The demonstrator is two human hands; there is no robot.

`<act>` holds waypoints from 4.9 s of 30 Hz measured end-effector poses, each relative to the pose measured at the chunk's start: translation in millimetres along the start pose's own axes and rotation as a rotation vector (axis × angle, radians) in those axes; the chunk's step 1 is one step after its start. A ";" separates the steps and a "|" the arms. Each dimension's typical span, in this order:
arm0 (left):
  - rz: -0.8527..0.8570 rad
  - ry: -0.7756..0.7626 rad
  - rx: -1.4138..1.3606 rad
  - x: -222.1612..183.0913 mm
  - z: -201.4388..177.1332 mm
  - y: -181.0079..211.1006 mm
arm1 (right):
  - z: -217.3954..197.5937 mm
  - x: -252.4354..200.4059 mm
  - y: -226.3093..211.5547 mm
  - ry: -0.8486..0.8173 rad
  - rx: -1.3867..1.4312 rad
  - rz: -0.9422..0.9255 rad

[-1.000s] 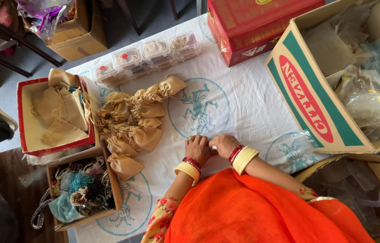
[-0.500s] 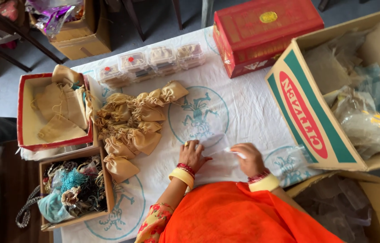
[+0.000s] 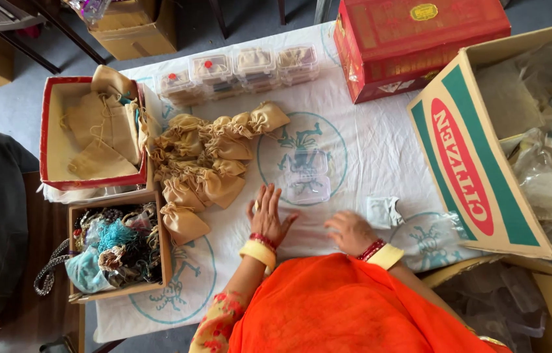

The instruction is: Organizing, examining, and placing jewelry items and accessories into small plastic containers and bags.

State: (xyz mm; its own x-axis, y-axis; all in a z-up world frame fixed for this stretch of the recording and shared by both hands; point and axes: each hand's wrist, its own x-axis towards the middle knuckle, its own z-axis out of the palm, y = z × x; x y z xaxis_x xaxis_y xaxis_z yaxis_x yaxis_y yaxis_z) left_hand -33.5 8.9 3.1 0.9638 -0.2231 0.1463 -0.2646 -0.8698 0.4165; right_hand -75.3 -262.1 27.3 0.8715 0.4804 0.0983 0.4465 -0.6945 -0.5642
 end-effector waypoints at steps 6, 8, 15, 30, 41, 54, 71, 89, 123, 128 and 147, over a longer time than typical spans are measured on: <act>0.043 -0.131 0.140 -42.2 5.6 -16.1 | 56.6 -16.2 45.8 -0.384 0.142 0.110; -0.076 -0.080 0.083 -50.9 11.8 -19.5 | 48.4 -19.0 41.0 -0.431 0.197 0.168; -0.396 0.579 0.408 -28.9 -50.0 -83.7 | 62.5 -15.5 58.5 -0.421 0.279 0.310; -0.296 0.045 0.014 3.3 -174.8 -78.1 | 7.3 5.7 -2.7 0.107 0.361 0.277; 0.267 -0.329 -0.808 73.8 -132.1 65.3 | -78.6 63.2 -70.1 0.394 0.426 0.015; 0.129 -0.228 -0.802 94.2 -84.5 72.5 | -68.7 73.3 -44.5 0.464 0.410 0.300; 0.168 -0.092 -0.537 26.1 7.1 19.8 | 26.2 57.0 -5.8 0.306 0.130 0.179; 0.079 0.043 -0.222 33.9 2.1 41.4 | 10.6 61.1 -4.4 0.327 0.196 0.196; -0.407 -0.078 -0.380 57.1 14.4 41.2 | -0.1 75.7 34.6 0.294 0.148 0.299; -0.314 -0.001 -0.316 46.6 20.6 37.9 | 0.3 68.9 46.2 0.462 0.146 0.362; 0.015 0.117 -0.124 35.4 25.3 34.6 | -41.4 66.4 12.9 0.296 0.358 0.144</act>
State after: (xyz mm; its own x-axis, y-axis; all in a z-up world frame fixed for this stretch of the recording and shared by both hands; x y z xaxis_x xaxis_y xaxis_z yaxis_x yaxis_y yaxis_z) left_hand -7.7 -40.3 -0.1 0.9511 -0.1766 0.2535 -0.2879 -0.8044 0.5197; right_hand -3.3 -261.4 60.5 0.9626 0.1843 0.1984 0.2650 -0.4897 -0.8306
